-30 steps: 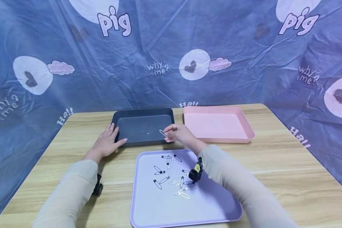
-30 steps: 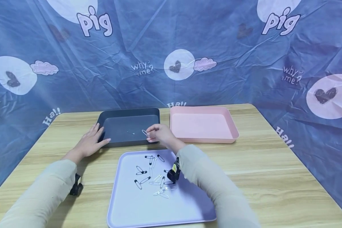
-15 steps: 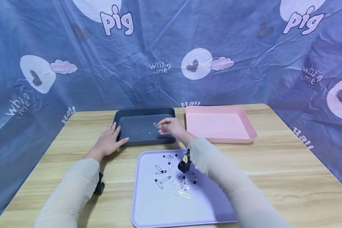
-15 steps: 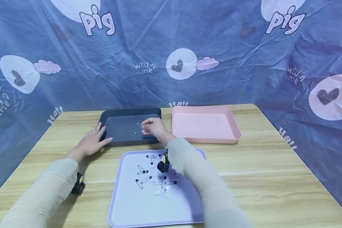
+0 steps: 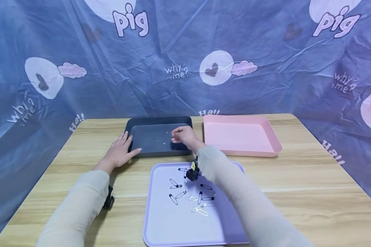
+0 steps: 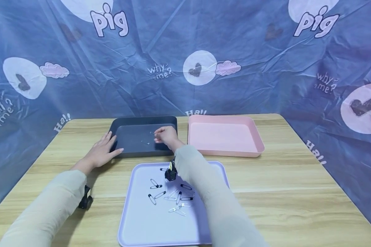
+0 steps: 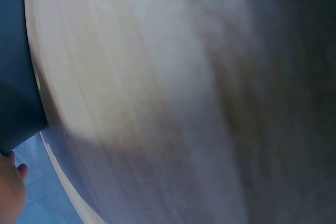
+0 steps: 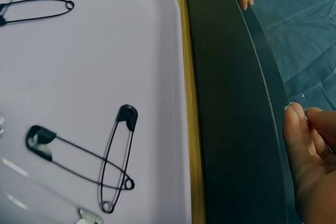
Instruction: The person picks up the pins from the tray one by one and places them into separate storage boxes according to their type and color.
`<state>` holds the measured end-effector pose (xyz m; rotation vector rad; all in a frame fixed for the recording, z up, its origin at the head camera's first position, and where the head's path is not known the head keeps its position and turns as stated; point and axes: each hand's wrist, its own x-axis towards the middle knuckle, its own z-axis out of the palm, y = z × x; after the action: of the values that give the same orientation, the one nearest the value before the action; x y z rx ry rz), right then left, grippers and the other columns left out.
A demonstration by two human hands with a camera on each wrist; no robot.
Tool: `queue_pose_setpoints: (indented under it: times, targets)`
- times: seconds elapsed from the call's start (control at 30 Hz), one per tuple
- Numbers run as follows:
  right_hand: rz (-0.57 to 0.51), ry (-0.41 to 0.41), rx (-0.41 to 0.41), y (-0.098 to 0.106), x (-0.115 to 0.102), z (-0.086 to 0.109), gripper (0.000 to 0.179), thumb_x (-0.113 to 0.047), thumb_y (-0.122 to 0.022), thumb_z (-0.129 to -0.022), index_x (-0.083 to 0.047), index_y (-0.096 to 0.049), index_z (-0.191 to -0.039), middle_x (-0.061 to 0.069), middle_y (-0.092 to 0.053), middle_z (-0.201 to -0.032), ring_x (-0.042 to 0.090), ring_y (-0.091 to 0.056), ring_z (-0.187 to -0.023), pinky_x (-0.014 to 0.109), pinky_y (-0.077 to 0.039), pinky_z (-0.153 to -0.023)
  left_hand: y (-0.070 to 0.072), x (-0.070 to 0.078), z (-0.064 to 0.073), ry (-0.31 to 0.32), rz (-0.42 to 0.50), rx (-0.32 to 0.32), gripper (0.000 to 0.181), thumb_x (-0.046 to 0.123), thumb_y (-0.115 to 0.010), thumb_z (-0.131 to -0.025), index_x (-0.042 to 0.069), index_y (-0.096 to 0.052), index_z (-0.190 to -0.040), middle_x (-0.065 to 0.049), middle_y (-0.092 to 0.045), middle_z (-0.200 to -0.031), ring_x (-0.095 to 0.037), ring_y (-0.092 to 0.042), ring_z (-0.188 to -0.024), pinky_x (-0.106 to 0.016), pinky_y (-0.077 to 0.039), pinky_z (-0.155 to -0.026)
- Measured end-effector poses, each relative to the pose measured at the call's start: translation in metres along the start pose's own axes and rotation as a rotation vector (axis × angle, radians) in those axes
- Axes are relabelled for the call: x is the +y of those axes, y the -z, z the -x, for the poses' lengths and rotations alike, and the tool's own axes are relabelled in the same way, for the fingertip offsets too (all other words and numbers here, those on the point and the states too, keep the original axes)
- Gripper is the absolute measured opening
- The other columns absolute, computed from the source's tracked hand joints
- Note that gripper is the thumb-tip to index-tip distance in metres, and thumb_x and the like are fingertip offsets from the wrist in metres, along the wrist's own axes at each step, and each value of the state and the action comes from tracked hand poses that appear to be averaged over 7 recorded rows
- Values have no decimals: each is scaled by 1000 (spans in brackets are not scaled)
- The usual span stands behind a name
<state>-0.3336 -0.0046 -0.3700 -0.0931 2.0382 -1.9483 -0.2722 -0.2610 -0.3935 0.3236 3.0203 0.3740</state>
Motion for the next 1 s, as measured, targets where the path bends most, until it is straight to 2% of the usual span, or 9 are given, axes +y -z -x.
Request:
queue_pose_setpoints:
  times: [0.2, 0.47, 0.57, 0.63, 0.73, 0.8, 0.87, 1.0]
  targets:
    - [26, -7, 30, -5, 4, -8, 19, 9, -46, -83, 16, -56, -98, 30, -56, -97, 13, -56, -54, 27, -50, -62, 0, 0, -1, 4, 0, -2, 88, 65, -25, -82, -2, -13, -137, -21, 2, -141, -34, 5, -128, -51, -4, -99]
    - [62, -67, 56, -10, 10, -13, 18, 7, -46, -85, 15, -57, -96, 22, -59, -84, 15, -57, -56, 29, -50, -64, 0, 1, 1, -2, 2, 8, 86, 63, -27, -82, -3, -14, -136, -22, 1, -141, -35, 3, -128, -52, -6, -98]
    - [68, -49, 68, -11, 14, -17, 17, 8, -45, -84, 13, -59, -92, 20, -60, -80, 17, -58, -57, 29, -50, -61, 0, 1, 1, 0, 0, 4, 86, 63, -26, -83, -3, -14, -136, -22, 1, -141, -35, 3, -128, -52, -6, -98]
    - [36, -4, 44, -9, 38, -46, 14, 10, -46, -82, 11, -60, -82, 18, -59, -71, 20, -59, -55, 28, -50, -54, 1, 1, 1, 2, -4, 4, 86, 63, -26, -83, -3, -15, -136, -22, 1, -141, -34, 3, -128, -52, -6, -98]
    - [27, -7, 40, -7, 66, -82, 10, 8, -52, -80, 7, -62, -79, 15, -60, -70, 20, -60, -57, 28, -50, -53, 1, 1, 1, 4, -6, 5, 86, 63, -26, -83, -3, -14, -136, -22, 1, -141, -34, 4, -128, -52, -6, -98]
    - [28, -7, 31, -7, 89, -113, 8, 9, -52, -78, 9, -60, -75, 16, -59, -67, 23, -60, -55, 28, -50, -50, 1, 1, 0, 2, -3, 8, 86, 63, -27, -82, -3, -15, -136, -22, 0, -141, -35, 3, -128, -52, -6, -98]
    - [58, -49, 47, -7, 94, -119, 6, 10, -54, -77, 10, -60, -78, 17, -59, -70, 23, -61, -57, 29, -50, -52, 1, 1, 0, -1, -4, 7, 86, 64, -27, -82, -3, -15, -136, -22, 0, -141, -35, 3, -128, -52, -6, -98]
    - [62, -59, 27, -5, 102, -127, 7, 14, -54, -74, 10, -59, -76, 17, -57, -68, 25, -60, -54, 31, -50, -50, -1, 0, -2, -2, -12, 8, 87, 64, -26, -82, -3, -15, -136, -22, 0, -141, -35, 3, -128, -52, -7, -98]
